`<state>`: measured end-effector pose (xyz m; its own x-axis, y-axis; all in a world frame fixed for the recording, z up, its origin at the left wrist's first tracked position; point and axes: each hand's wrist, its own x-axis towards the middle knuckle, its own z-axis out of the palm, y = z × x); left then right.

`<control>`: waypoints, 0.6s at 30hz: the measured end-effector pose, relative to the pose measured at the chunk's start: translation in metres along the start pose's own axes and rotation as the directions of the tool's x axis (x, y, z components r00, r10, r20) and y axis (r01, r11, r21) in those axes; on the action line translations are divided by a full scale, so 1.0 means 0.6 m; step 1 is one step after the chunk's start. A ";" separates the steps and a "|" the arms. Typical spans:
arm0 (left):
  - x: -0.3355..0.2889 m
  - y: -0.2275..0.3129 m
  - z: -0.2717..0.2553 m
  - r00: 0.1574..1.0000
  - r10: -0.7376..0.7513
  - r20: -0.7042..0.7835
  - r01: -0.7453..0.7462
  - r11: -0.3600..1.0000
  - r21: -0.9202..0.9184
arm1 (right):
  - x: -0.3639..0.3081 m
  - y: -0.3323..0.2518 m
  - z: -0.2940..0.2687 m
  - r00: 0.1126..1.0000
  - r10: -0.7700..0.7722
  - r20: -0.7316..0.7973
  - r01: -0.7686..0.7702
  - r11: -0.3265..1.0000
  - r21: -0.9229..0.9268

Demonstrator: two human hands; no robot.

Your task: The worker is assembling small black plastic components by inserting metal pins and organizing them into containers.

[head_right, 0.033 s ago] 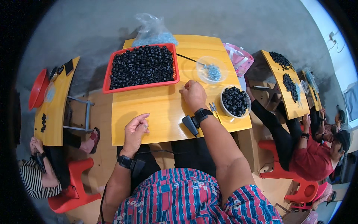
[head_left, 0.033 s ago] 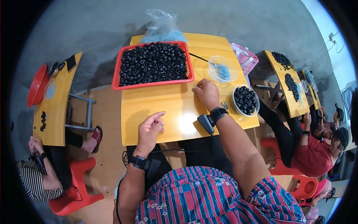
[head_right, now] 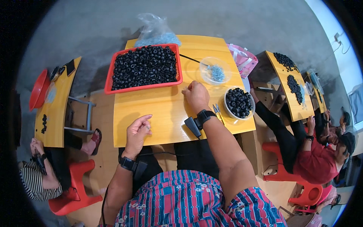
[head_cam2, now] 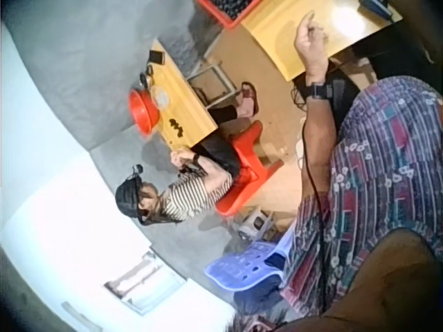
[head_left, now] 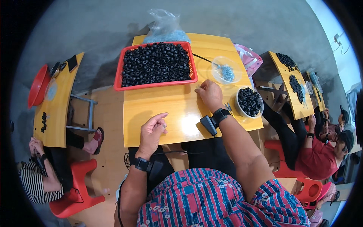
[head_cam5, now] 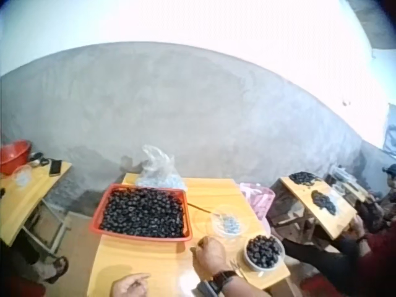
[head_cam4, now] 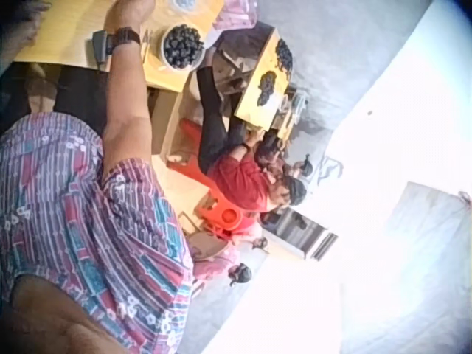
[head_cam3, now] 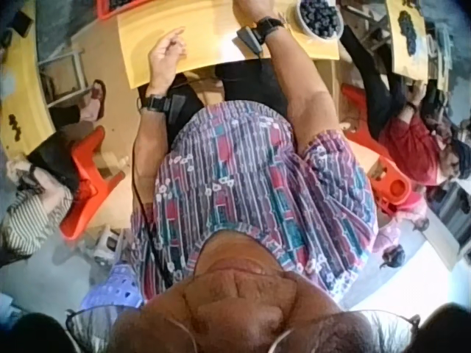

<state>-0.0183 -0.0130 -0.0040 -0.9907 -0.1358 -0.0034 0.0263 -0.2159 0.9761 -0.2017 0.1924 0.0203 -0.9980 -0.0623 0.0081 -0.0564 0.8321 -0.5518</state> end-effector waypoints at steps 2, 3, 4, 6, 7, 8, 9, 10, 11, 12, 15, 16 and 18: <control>0.001 0.001 0.000 1.000 -0.004 0.003 0.004 1.000 0.002 | 0.003 0.002 0.008 1.000 0.026 -0.017 -0.026 0.999 -0.028; -0.001 0.000 0.000 1.000 -0.006 0.002 0.006 1.000 0.007 | 0.002 0.004 0.010 0.999 0.027 -0.019 -0.028 0.999 -0.024; -0.003 0.000 -0.001 1.000 -0.009 0.001 0.009 1.000 0.012 | 0.001 0.007 0.011 0.999 0.030 -0.021 -0.030 0.999 -0.019; -0.003 0.002 -0.001 1.000 -0.012 0.014 0.012 0.999 0.033 | -0.001 0.015 0.015 0.999 -0.009 -0.031 0.008 0.999 -0.053; -0.002 0.003 -0.001 1.000 -0.013 0.020 0.012 0.999 0.043 | 0.000 0.024 0.019 0.998 -0.051 -0.036 0.048 0.995 -0.091; -0.002 0.003 -0.001 1.000 -0.009 0.020 0.008 0.999 0.047 | -0.001 0.032 0.022 0.995 -0.093 -0.040 0.087 0.988 -0.129; -0.002 0.004 0.000 1.000 -0.004 0.020 0.003 0.999 0.051 | -0.004 0.036 0.023 0.987 -0.151 -0.054 0.143 0.981 -0.134; -0.002 0.004 0.000 1.000 0.001 0.020 -0.002 0.999 0.054 | -0.009 0.042 0.023 0.976 -0.208 -0.068 0.197 0.970 -0.139; -0.003 0.003 0.000 1.000 -0.001 0.019 0.000 0.999 0.051 | -0.015 0.048 0.024 0.961 -0.264 -0.082 0.250 0.957 -0.145; -0.003 0.002 -0.001 1.000 -0.002 0.015 0.001 0.999 0.048 | -0.021 0.046 0.020 0.960 -0.270 -0.070 0.260 0.957 -0.130; -0.001 0.001 -0.001 1.000 0.005 0.006 -0.006 0.999 0.040 | -0.038 0.044 0.009 0.956 -0.290 -0.053 0.283 0.953 -0.104; 0.000 0.002 0.000 1.000 0.009 0.007 -0.010 0.999 0.037 | -0.042 0.047 0.005 0.953 -0.296 -0.057 0.289 0.951 -0.110; 0.002 0.001 0.001 1.000 0.010 0.009 -0.010 0.999 0.043 | -0.049 0.045 -0.012 0.951 -0.300 -0.069 0.296 0.953 -0.061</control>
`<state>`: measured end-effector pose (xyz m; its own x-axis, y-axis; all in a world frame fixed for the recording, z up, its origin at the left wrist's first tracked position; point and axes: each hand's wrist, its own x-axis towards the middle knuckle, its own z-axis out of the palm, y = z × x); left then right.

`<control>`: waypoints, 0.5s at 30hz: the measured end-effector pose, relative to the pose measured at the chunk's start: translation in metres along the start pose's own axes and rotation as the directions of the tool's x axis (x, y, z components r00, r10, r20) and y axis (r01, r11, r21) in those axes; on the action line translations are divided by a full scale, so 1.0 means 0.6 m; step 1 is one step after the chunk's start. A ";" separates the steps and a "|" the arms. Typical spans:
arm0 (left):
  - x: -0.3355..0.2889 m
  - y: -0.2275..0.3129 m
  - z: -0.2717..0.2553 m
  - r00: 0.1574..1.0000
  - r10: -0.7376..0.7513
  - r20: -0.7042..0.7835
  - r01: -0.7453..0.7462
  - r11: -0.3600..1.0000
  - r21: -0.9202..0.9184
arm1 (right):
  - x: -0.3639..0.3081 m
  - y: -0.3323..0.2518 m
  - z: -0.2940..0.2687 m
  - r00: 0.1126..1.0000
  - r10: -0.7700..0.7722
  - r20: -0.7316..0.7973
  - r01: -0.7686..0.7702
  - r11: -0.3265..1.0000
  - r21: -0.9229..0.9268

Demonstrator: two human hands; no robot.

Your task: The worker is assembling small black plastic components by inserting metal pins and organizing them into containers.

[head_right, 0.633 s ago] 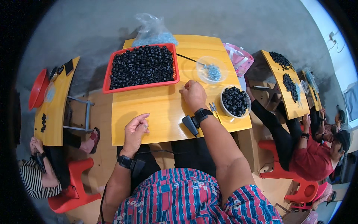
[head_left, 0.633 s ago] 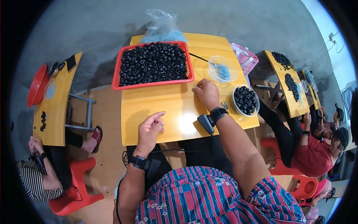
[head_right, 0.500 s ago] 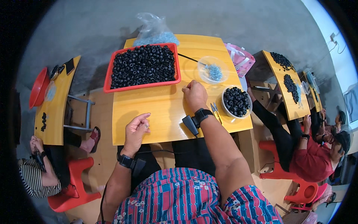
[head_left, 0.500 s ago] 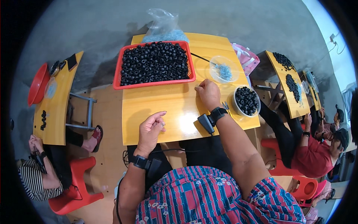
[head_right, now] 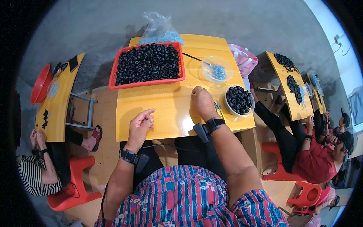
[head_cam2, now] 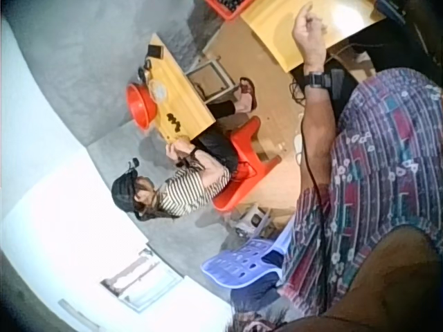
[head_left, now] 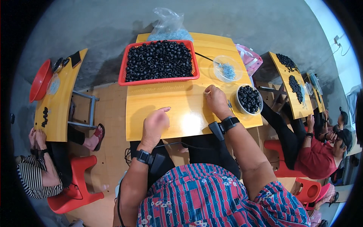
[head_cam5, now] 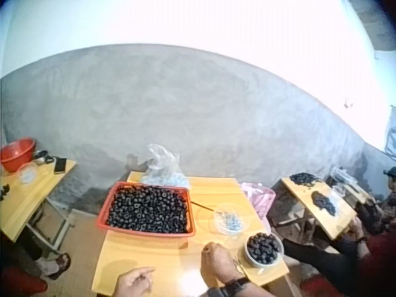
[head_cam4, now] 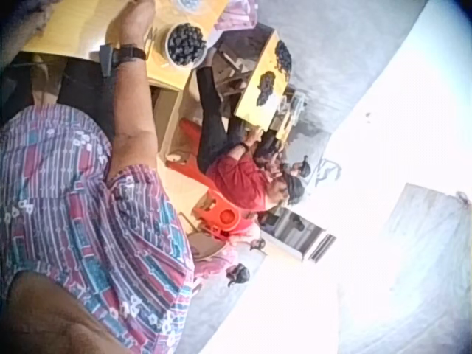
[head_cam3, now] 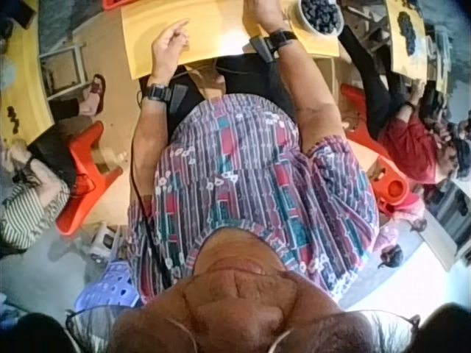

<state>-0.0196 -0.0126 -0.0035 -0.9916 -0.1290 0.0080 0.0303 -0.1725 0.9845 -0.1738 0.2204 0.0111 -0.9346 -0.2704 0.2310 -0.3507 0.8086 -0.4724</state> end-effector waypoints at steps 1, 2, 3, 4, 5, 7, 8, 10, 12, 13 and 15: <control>0.002 -0.001 0.001 1.000 0.000 0.002 0.000 1.000 0.003 | 0.000 -0.004 -0.015 1.000 0.004 -0.008 -0.003 0.998 0.055; 0.005 -0.001 0.005 1.000 0.000 0.009 0.001 1.000 -0.007 | 0.001 -0.007 -0.035 1.000 0.009 -0.018 -0.007 0.994 0.108; 0.007 -0.004 0.007 1.000 -0.002 0.012 0.002 1.000 -0.017 | 0.009 -0.012 -0.060 0.993 -0.043 -0.107 0.060 0.986 0.158; 0.002 -0.006 0.002 1.000 -0.011 -0.003 0.011 1.000 -0.021 | 0.013 -0.048 -0.102 0.969 -0.132 -0.208 0.168 0.972 0.164; 0.000 -0.005 0.000 1.000 -0.005 -0.006 0.005 1.000 -0.009 | 0.022 -0.070 -0.140 0.930 -0.195 -0.312 0.249 0.958 0.142; -0.005 -0.004 -0.006 1.000 0.006 -0.012 -0.006 1.000 0.013 | 0.017 -0.145 -0.229 0.880 -0.141 -0.454 0.302 0.903 0.305; -0.010 -0.005 -0.010 1.000 -0.011 -0.026 0.011 1.000 -0.008 | 0.018 -0.165 -0.257 0.835 -0.160 -0.526 0.378 0.861 0.339; -0.010 -0.007 -0.008 0.999 -0.041 -0.033 0.039 0.998 -0.053 | -0.003 -0.200 -0.290 0.738 -0.142 -0.660 0.513 0.753 0.413; -0.009 -0.004 -0.005 0.999 -0.033 -0.036 0.032 0.999 -0.025 | -0.018 -0.180 -0.258 0.652 -0.182 -0.737 0.572 0.756 0.319; -0.007 0.001 -0.002 0.999 -0.029 -0.033 0.029 1.000 -0.010 | -0.025 -0.144 -0.225 0.597 -0.328 -0.732 0.599 0.789 0.135; -0.004 0.000 0.012 1.000 -0.021 -0.002 0.021 0.999 0.047 | -0.056 -0.026 -0.098 0.982 -0.188 -0.037 0.172 0.951 -0.255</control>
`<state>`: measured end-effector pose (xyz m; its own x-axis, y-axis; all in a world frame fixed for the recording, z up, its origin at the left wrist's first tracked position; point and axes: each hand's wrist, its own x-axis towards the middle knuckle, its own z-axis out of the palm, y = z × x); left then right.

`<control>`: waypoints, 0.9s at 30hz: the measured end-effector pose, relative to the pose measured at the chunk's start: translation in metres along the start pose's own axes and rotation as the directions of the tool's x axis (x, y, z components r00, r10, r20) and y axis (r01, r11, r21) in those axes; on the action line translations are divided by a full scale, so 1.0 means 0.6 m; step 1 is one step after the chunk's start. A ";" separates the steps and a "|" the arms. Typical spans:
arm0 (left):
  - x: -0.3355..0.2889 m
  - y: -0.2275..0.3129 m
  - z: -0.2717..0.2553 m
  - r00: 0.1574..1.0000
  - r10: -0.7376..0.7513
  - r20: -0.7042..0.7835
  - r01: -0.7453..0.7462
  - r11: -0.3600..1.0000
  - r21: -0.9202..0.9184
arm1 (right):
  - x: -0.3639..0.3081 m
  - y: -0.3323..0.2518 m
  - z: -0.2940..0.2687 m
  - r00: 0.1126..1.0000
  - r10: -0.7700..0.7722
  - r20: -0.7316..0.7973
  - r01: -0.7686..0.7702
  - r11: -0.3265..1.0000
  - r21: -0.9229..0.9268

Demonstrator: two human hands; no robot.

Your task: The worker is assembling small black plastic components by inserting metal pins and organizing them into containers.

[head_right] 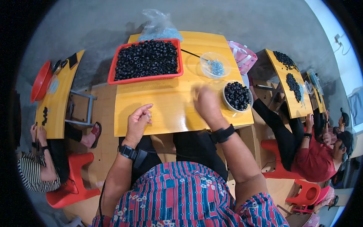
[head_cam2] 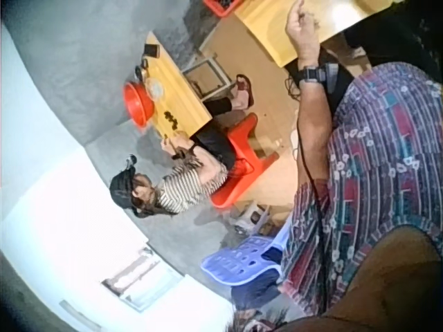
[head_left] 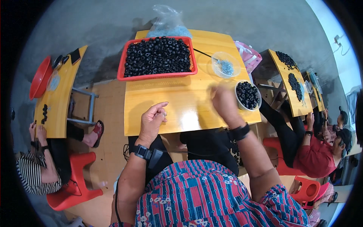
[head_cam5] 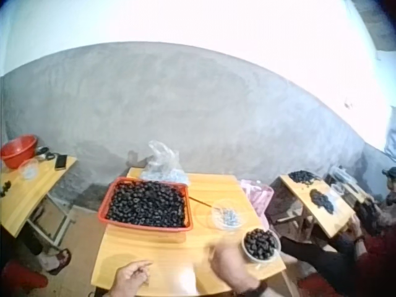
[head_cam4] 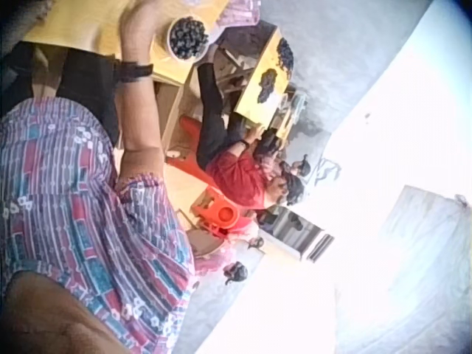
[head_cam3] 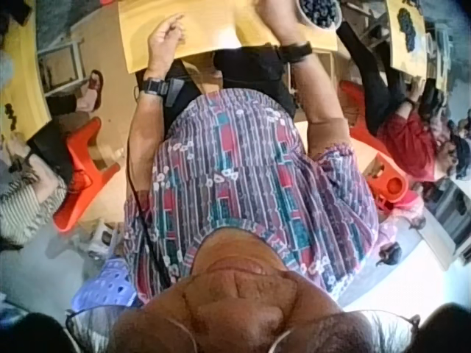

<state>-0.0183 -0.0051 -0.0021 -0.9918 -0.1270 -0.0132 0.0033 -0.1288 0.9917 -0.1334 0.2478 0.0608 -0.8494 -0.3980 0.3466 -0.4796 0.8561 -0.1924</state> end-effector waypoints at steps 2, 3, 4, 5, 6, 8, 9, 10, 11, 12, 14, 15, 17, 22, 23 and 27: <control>0.019 0.005 -0.007 1.000 0.025 0.012 -0.025 0.999 0.024 | -0.046 0.014 0.047 0.986 0.133 0.097 -0.152 0.960 0.236; 0.008 0.003 -0.013 1.000 0.011 0.016 -0.011 1.000 0.017 | -0.061 0.002 0.048 0.974 0.221 0.058 -0.228 0.923 0.309; -0.003 0.001 -0.016 1.000 -0.002 0.022 0.002 1.000 0.009 | -0.055 0.005 0.044 0.972 0.229 0.055 -0.234 0.917 0.323; -0.012 -0.004 -0.017 1.000 -0.016 -0.001 0.016 1.000 0.019 | -0.049 0.008 0.037 0.970 0.239 0.051 -0.242 0.910 0.337; -0.004 -0.001 -0.015 1.000 -0.008 -0.004 0.009 1.000 0.029 | -0.044 0.013 0.034 0.979 0.201 0.048 -0.206 0.935 0.290; 0.001 -0.008 -0.011 0.999 -0.015 -0.037 0.014 1.000 -0.017 | -0.050 0.019 0.034 0.977 0.192 0.096 -0.214 0.908 0.360; -0.001 -0.008 -0.010 0.999 -0.007 -0.034 0.007 1.000 -0.023 | -0.056 0.017 0.038 0.975 0.183 0.128 -0.219 0.891 0.397; 0.000 -0.008 -0.008 0.999 0.000 -0.032 -0.001 1.000 -0.029 | -0.057 0.015 0.040 0.963 0.222 0.149 -0.265 0.874 0.408; 0.001 -0.007 -0.005 1.000 0.007 -0.029 -0.008 0.999 -0.035 | -0.055 0.014 0.040 0.960 0.235 0.155 -0.279 0.862 0.422; 0.001 -0.004 -0.005 1.000 0.006 -0.027 -0.006 1.000 -0.014 | -0.052 0.010 0.041 0.955 0.248 0.163 -0.295 0.847 0.442; -0.001 -0.005 -0.007 0.999 -0.003 -0.035 0.002 1.000 -0.007 | -0.038 0.002 0.039 0.951 0.262 0.163 -0.308 0.825 0.473; -0.001 -0.004 -0.006 0.999 -0.006 -0.037 0.006 1.000 -0.003 | -0.028 0.005 0.045 0.960 0.250 0.127 -0.280 0.830 0.483; -0.001 0.001 -0.006 0.999 -0.020 -0.039 0.021 1.000 0.019 | 0.000 0.014 0.061 0.973 0.225 0.054 -0.222 0.838 0.499; -0.001 0.002 -0.006 0.999 -0.014 -0.042 0.014 1.000 0.022 | 0.093 0.018 0.104 0.963 0.266 0.051 -0.254 0.822 0.509; -0.001 0.000 -0.007 0.999 -0.002 -0.041 0.002 1.000 0.012 | 0.110 0.022 0.120 0.962 0.272 0.032 -0.253 0.836 0.487; 0.001 0.000 -0.004 0.999 -0.016 -0.040 0.017 1.000 0.016 | 0.180 0.019 0.163 0.935 0.351 0.053 -0.338 0.831 0.442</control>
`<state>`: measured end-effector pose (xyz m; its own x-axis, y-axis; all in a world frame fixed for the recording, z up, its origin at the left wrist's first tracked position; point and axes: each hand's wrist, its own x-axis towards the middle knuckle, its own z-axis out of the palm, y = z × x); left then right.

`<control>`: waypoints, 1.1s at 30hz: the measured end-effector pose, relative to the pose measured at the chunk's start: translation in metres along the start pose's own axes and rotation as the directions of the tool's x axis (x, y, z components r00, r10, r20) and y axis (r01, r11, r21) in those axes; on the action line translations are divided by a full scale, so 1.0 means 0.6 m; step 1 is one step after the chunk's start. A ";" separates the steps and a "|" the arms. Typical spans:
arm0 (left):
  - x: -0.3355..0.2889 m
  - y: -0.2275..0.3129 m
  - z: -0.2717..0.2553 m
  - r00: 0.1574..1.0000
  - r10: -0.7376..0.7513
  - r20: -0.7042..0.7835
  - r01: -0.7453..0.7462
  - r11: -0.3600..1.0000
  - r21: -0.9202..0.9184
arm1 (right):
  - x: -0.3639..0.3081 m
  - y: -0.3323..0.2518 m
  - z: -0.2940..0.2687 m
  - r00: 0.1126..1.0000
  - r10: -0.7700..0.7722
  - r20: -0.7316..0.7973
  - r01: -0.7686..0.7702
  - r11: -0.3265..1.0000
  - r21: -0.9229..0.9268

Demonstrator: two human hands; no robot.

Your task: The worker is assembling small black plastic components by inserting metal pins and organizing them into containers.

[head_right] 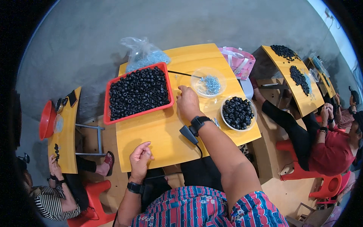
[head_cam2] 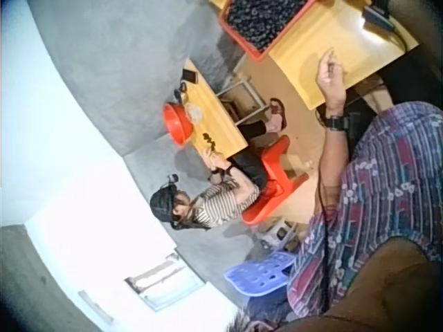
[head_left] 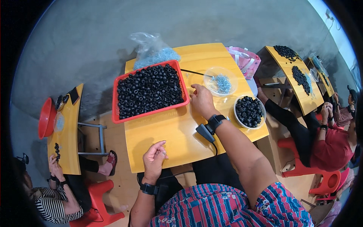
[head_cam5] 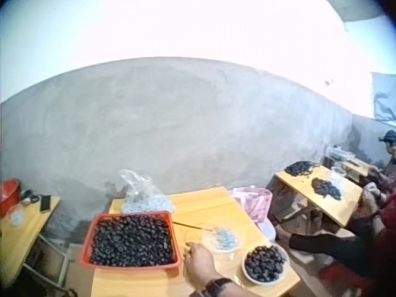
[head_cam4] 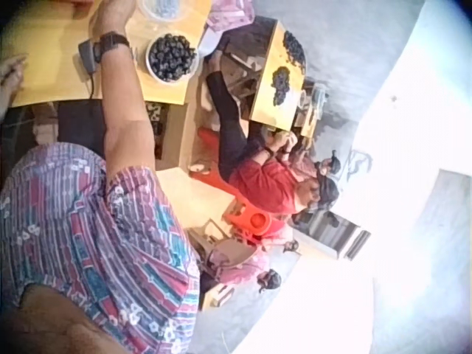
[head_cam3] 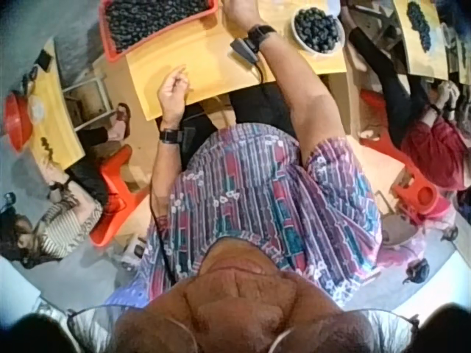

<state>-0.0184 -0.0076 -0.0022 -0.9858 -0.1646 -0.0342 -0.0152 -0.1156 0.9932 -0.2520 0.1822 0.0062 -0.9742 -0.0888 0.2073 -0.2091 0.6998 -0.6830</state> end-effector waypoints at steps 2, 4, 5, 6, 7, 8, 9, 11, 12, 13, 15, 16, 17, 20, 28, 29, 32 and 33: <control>0.001 -0.001 0.001 1.000 -0.006 0.003 0.006 1.000 0.018 | 0.023 0.003 0.021 0.997 0.020 -0.069 -0.022 0.999 -0.035; -0.002 -0.007 -0.006 1.000 -0.026 -0.003 0.026 1.000 0.011 | 0.046 -0.015 0.030 0.996 0.070 -0.062 -0.078 0.989 -0.127; -0.003 -0.005 -0.008 0.999 -0.037 -0.003 0.037 0.999 0.013 | 0.058 -0.024 0.034 0.992 0.116 -0.052 -0.123 0.981 -0.147; -0.003 -0.005 -0.007 0.999 -0.047 0.002 0.047 0.999 0.010 | 0.069 -0.033 0.032 0.985 0.163 -0.047 -0.169 0.970 -0.173; -0.002 -0.001 -0.005 0.999 -0.045 0.000 0.045 0.999 0.008 | 0.080 -0.037 0.034 0.984 0.170 -0.048 -0.176 0.962 -0.210; -0.001 -0.002 -0.006 0.999 -0.037 0.009 0.036 0.999 0.003 | 0.089 -0.040 0.037 0.982 0.182 -0.041 -0.187 0.955 -0.230; -0.002 -0.003 -0.006 0.999 -0.027 0.018 0.027 1.000 -0.003 | 0.099 -0.041 0.038 0.980 0.194 -0.036 -0.197 0.948 -0.251; 0.000 0.001 -0.003 0.999 -0.029 0.030 0.030 0.999 -0.016 | 0.118 -0.031 0.046 0.983 0.176 -0.049 -0.182 0.938 -0.295; -0.001 0.005 -0.002 0.999 -0.037 0.031 0.038 0.999 -0.024 | 0.124 -0.033 0.048 0.981 0.191 -0.039 -0.194 0.934 -0.300; -0.002 0.008 -0.002 0.998 -0.046 0.031 0.047 0.998 -0.031 | 0.129 -0.034 0.050 0.978 0.207 -0.028 -0.205 0.930 -0.306; -0.001 0.007 -0.004 0.998 -0.044 0.036 0.046 0.998 -0.043 | 0.133 -0.037 0.049 0.971 0.238 -0.006 -0.228 0.922 -0.313; -0.001 0.006 -0.005 0.999 -0.035 0.039 0.037 0.998 -0.047 | 0.137 -0.031 0.055 0.975 0.220 -0.013 -0.212 0.919 -0.333; -0.001 0.006 -0.006 0.999 -0.025 0.043 0.028 0.998 -0.052 | 0.140 -0.020 0.063 0.979 0.202 -0.021 -0.196 0.915 -0.352; 0.000 0.009 -0.008 0.996 -0.055 0.070 0.059 0.996 -0.059 | 0.137 -0.017 0.059 0.984 0.177 0.017 -0.155 0.902 -0.402; -0.001 -0.002 -0.011 0.999 -0.015 0.048 0.017 0.998 -0.055 | 0.019 -0.045 0.012 0.991 0.020 0.131 0.042 0.889 -0.455; -0.002 -0.002 -0.011 0.999 -0.005 0.052 0.008 0.998 -0.060 | 0.001 -0.033 0.007 0.991 0.001 0.134 0.060 0.890 -0.451; 0.000 -0.006 -0.009 0.998 0.041 0.043 -0.039 0.998 -0.049 | -0.051 -0.022 -0.018 0.993 0.041 0.115 0.006 0.923 -0.384; 0.002 -0.007 -0.007 0.998 0.041 0.046 -0.039 0.998 -0.045 | -0.061 -0.016 -0.031 0.991 0.068 0.115 -0.023 0.936 -0.350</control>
<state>-0.0190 -0.0116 -0.0068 -0.9922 -0.1243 0.0117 0.0308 -0.1530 0.9877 -0.2125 0.1921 0.0183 -0.9894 -0.1222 0.0785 -0.1435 0.9055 -0.3994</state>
